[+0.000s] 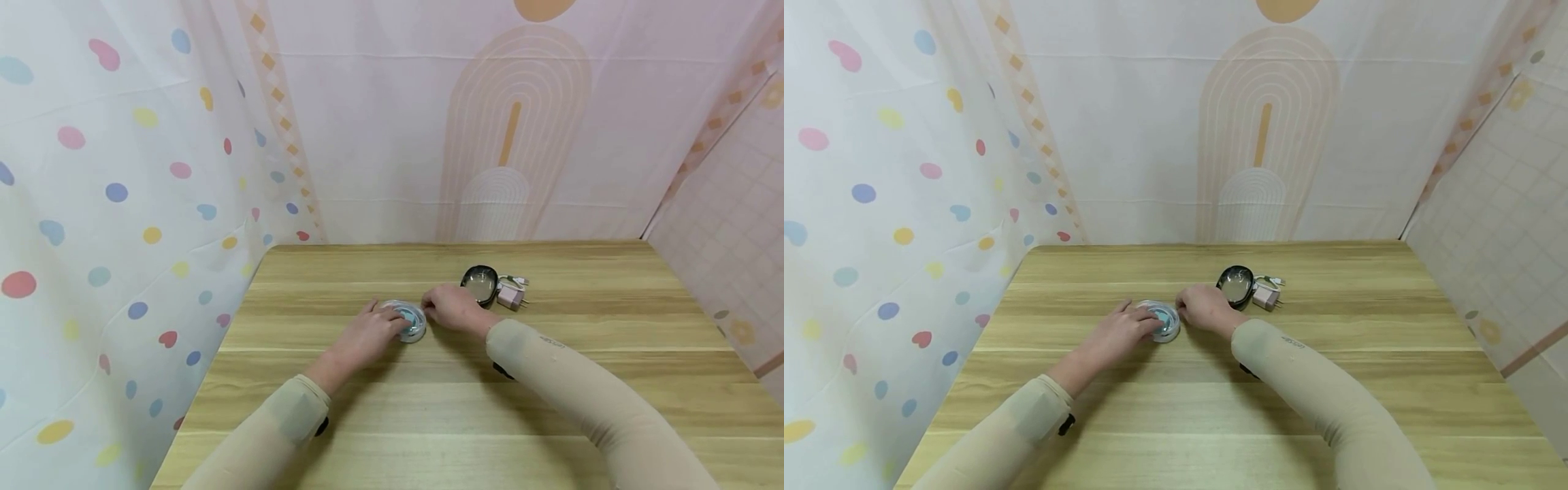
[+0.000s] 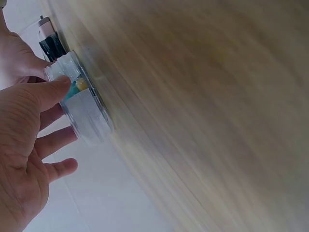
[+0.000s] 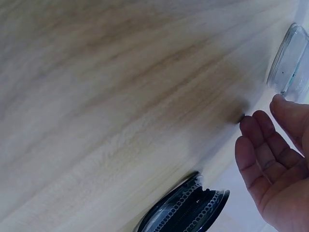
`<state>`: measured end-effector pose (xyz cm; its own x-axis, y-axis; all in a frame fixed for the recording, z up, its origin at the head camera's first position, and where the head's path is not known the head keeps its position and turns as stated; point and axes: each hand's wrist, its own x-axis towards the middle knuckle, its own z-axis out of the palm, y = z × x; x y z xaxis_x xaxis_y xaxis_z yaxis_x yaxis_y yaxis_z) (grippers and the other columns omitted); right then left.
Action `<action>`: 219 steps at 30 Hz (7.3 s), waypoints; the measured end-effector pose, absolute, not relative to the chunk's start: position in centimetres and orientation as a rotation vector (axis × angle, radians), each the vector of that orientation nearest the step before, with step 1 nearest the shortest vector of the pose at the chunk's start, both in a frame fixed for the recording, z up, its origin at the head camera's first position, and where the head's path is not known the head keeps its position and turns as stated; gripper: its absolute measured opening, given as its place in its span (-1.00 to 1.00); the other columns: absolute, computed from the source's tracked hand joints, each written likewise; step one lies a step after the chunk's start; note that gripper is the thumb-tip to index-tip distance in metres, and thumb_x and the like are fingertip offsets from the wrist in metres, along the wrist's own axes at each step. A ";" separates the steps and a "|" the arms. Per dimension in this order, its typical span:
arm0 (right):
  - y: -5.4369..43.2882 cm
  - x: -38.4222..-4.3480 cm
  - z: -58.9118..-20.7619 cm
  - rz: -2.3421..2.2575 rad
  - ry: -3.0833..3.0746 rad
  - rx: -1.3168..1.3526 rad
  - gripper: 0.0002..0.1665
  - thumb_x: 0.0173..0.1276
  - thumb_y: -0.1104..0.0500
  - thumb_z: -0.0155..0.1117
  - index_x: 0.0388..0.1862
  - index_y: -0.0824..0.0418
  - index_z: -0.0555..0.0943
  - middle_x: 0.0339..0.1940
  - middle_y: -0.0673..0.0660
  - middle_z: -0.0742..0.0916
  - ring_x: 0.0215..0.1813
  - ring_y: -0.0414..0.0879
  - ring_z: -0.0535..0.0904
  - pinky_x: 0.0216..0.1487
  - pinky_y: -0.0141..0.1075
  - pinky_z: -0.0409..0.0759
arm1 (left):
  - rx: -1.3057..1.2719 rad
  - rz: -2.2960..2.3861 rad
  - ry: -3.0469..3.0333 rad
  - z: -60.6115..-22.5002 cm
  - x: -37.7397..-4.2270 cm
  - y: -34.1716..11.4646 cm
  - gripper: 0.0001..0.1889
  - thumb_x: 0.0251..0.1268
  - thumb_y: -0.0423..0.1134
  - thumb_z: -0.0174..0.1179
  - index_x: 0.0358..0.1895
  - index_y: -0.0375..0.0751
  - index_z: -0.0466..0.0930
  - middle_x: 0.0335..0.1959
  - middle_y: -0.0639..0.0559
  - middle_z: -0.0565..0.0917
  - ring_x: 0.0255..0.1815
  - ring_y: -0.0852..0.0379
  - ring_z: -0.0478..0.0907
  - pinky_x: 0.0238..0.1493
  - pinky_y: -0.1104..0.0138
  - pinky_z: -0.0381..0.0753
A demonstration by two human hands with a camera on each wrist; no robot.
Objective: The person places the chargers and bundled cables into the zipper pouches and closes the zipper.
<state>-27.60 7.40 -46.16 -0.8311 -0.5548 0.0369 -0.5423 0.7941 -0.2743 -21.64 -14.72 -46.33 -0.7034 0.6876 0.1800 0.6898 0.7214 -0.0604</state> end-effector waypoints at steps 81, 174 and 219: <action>7.8 -28.6 -45.5 -0.402 2.802 -0.917 -0.91 0.51 0.14 0.44 -0.23 0.06 0.83 -0.22 -0.02 0.85 -0.17 -0.17 0.69 0.06 -0.18 0.75 | -0.915 -0.191 -2.803 -46.5 -21.2 -13.6 -0.64 0.33 -0.13 0.52 0.12 -0.14 0.76 0.09 -0.11 0.81 0.18 -0.14 0.75 0.29 -0.24 0.66; 7.2 -27.6 -46.5 -0.364 2.973 -0.854 -0.87 0.52 0.10 0.41 -0.12 0.10 0.82 -0.17 0.03 0.88 -0.11 -0.04 0.80 -0.07 -0.04 0.78 | -0.943 -0.092 -2.965 -45.7 -20.8 -14.1 -0.45 0.42 0.02 0.44 0.37 -0.14 0.63 0.36 -0.15 0.69 0.39 -0.25 0.63 0.46 -0.34 0.49; 7.4 -26.0 -46.5 -0.440 2.905 -0.985 -0.90 0.47 0.10 0.46 -0.29 0.03 0.82 -0.33 -0.08 0.84 -0.31 -0.23 0.67 -0.20 -0.23 0.70 | -0.862 -0.107 -3.117 -45.1 -20.6 -13.5 -0.27 0.41 0.07 0.43 0.53 -0.17 0.47 0.53 -0.19 0.53 0.46 -0.30 0.56 0.36 -0.49 0.48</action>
